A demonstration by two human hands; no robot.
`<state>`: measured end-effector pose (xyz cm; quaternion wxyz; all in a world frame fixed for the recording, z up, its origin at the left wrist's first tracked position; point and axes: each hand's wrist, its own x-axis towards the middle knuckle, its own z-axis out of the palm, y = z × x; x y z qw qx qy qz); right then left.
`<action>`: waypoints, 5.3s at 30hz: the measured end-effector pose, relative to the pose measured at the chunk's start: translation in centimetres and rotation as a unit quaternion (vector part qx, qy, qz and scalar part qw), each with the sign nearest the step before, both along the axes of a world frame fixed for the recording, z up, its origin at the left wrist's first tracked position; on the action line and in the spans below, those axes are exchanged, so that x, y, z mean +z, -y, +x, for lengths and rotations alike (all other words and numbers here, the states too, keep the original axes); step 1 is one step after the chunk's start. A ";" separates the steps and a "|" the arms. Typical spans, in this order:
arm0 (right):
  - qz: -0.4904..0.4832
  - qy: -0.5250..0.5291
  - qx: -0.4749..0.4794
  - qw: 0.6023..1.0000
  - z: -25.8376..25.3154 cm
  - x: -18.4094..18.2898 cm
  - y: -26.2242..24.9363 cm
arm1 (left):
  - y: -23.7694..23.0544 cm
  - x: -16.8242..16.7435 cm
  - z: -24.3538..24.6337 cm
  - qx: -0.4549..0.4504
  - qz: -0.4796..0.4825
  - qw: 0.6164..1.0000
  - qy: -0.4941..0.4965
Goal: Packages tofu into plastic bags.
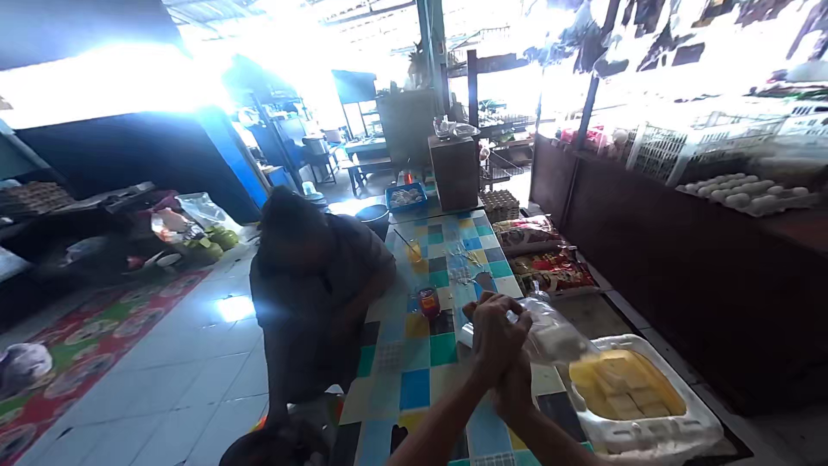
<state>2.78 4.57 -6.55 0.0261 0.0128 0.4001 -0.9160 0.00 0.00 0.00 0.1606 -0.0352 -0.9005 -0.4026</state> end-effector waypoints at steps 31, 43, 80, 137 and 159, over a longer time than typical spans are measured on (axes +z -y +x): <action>0.490 -0.287 0.266 0.779 -2.0 -16.0 -10.7 | 3.4 -21.9 7.8 -0.101 0.147 0.973 0.149; 0.379 -0.359 0.189 0.832 -1.6 -17.7 -6.1 | 7.6 -21.8 8.4 -0.051 0.252 0.952 0.163; 0.476 -0.354 0.179 0.785 -1.0 -16.5 -4.3 | 5.5 -20.5 9.8 0.082 0.193 0.970 0.121; 0.456 -0.299 0.240 0.804 -0.1 -16.5 -4.9 | 6.2 -19.9 10.8 0.073 0.259 0.948 0.169; 0.527 -0.293 0.220 0.767 1.8 -15.8 -3.6 | 6.0 -20.0 10.7 0.019 0.159 0.987 0.015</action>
